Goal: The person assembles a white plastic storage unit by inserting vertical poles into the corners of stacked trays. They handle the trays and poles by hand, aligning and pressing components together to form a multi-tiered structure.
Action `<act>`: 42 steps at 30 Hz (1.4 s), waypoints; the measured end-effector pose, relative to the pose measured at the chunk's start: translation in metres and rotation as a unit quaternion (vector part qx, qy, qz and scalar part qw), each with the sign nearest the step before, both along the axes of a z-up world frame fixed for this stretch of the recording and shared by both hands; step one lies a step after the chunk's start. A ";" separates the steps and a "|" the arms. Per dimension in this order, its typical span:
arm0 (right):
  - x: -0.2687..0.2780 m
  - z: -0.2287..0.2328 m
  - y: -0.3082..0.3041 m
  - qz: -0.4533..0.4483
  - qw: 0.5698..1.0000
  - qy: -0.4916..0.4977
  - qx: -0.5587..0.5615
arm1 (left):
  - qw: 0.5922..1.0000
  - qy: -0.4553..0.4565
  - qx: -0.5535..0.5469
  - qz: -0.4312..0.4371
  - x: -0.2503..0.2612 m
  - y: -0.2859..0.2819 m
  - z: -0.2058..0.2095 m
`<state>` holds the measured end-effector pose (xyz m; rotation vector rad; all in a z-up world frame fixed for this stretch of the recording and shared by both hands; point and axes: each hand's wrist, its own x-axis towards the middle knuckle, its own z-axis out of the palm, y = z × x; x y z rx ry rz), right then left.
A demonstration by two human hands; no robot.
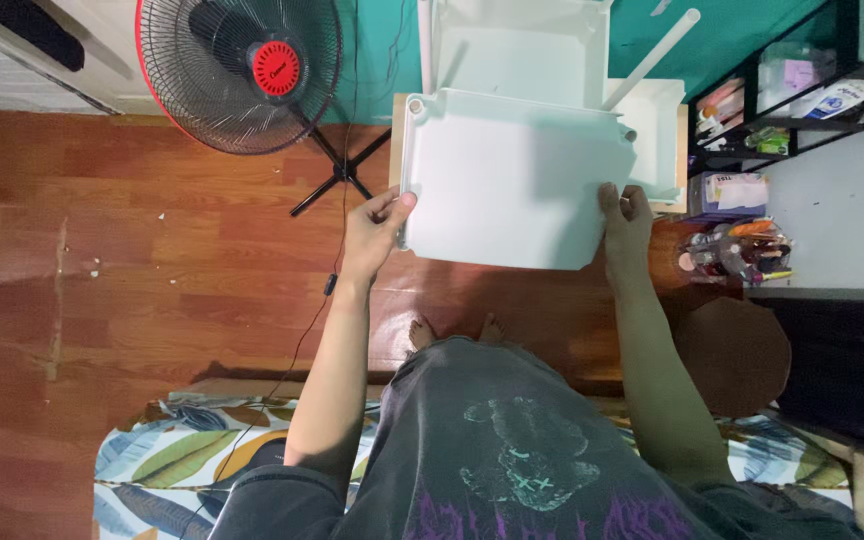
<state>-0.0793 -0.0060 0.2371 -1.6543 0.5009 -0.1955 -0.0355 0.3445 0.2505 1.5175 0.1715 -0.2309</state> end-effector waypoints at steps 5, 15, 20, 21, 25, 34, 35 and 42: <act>0.003 0.008 0.003 0.023 0.997 -0.071 -0.027 | 0.998 0.064 0.003 -0.011 0.011 0.006 -0.013; 0.013 0.039 0.027 0.061 0.988 -0.120 -0.074 | 0.996 0.085 0.004 0.002 0.024 0.021 -0.003; 0.028 0.021 0.007 0.041 0.995 -0.058 -0.067 | 0.992 0.094 0.068 -0.045 0.024 0.025 0.021; 0.033 0.017 0.003 0.054 0.994 -0.079 -0.045 | 0.991 0.093 0.082 -0.043 0.025 0.024 0.025; 0.038 0.011 -0.003 0.050 0.998 -0.039 -0.025 | 0.989 0.087 0.111 -0.036 0.025 0.021 0.036; 0.026 0.034 -0.015 0.170 0.960 -0.210 0.072 | 0.965 -0.249 -0.032 -0.079 0.023 0.033 0.054; 0.032 0.038 -0.019 0.143 0.958 -0.206 0.137 | 0.944 -0.319 -0.022 -0.085 0.024 0.035 0.059; 0.028 0.076 -0.027 0.131 0.898 -0.287 0.307 | 0.957 -0.234 -0.107 -0.132 0.041 0.039 0.119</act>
